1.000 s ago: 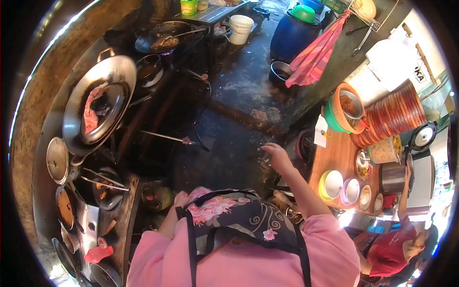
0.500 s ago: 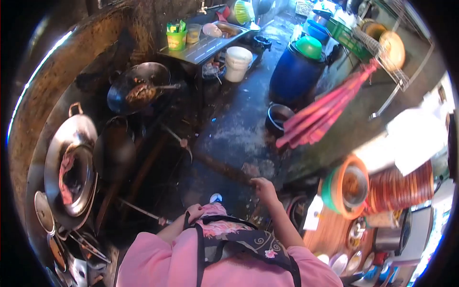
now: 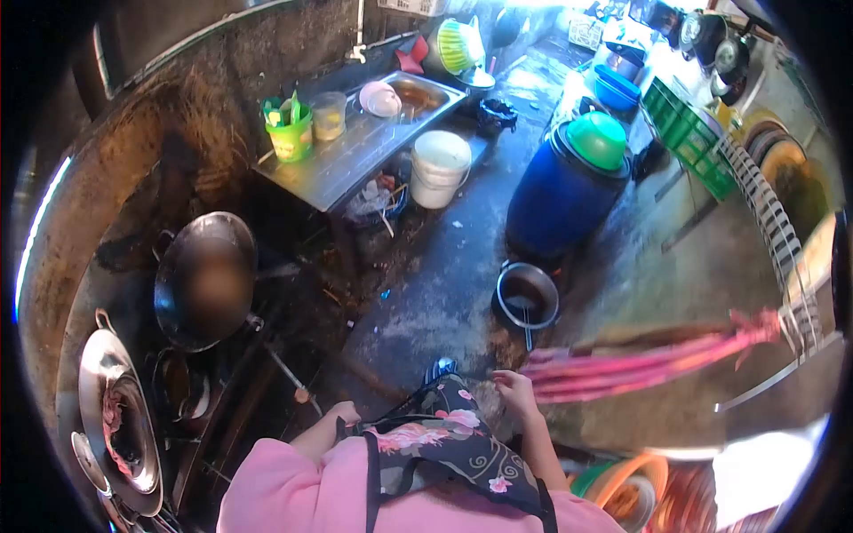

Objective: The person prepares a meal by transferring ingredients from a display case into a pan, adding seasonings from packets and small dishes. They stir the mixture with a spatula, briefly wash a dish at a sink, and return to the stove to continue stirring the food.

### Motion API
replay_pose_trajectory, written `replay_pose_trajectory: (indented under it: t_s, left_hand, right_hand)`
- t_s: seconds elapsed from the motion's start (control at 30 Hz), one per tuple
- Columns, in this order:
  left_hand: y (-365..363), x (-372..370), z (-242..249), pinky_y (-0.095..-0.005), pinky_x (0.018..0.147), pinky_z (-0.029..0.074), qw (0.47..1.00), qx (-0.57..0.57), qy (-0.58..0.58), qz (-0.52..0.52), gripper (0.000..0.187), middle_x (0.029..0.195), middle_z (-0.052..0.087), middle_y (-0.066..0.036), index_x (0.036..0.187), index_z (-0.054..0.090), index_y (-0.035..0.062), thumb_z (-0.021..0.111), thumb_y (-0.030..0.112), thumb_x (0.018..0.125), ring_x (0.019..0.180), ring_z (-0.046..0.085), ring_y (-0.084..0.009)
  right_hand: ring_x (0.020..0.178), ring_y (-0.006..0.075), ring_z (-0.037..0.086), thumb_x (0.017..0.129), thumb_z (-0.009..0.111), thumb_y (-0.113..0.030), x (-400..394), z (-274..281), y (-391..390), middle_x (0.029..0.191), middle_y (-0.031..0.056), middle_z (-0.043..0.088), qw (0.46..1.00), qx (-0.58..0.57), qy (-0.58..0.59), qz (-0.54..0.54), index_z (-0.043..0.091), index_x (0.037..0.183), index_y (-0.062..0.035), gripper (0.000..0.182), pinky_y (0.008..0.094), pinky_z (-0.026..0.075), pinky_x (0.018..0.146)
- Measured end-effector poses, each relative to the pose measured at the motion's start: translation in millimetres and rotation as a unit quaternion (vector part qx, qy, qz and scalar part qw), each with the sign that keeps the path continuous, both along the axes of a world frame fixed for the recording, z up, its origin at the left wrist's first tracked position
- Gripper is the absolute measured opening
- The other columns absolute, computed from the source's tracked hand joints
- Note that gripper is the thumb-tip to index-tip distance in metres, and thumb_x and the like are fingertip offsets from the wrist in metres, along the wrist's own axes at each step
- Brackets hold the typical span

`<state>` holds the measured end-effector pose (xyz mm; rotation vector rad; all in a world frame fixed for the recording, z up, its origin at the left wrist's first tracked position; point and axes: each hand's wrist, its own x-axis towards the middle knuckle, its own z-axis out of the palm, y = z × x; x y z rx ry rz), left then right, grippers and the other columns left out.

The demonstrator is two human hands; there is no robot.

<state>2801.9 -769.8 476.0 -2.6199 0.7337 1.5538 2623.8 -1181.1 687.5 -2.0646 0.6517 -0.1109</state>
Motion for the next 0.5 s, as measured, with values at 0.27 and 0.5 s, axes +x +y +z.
replay_pose_trajectory:
  t_s: [0.27,0.5]
  left_hand:
    - [-132,121,104,-0.0352,0.07,0.05,0.963,-0.041,-0.051,0.261,0.033,0.079,0.066,-0.013,0.087,0.066,0.0093,0.071,0.031,0.062,0.077,0.064,-0.0252]
    - [-185,178,153,-0.0324,0.064,0.05,0.894,-0.117,-0.087,0.424,0.039,0.077,0.066,-0.009,0.092,0.063,0.009,0.072,0.032,0.062,0.069,0.064,-0.02]
  right_hand:
    - [0.084,0.0211,0.066,0.08,0.06,-0.008,229,86,-141,0.09,0.0148,0.068,0.995,-0.013,-0.082,0.056,0.066,0.102,-0.0058,0.023,0.0301,0.051,0.075]
    - [0.073,0.0112,0.062,0.082,0.059,-0.003,395,119,-170,0.084,0.0093,0.066,0.967,0.134,-0.087,0.198,0.064,0.105,-0.002,0.024,0.0249,0.05,0.066]
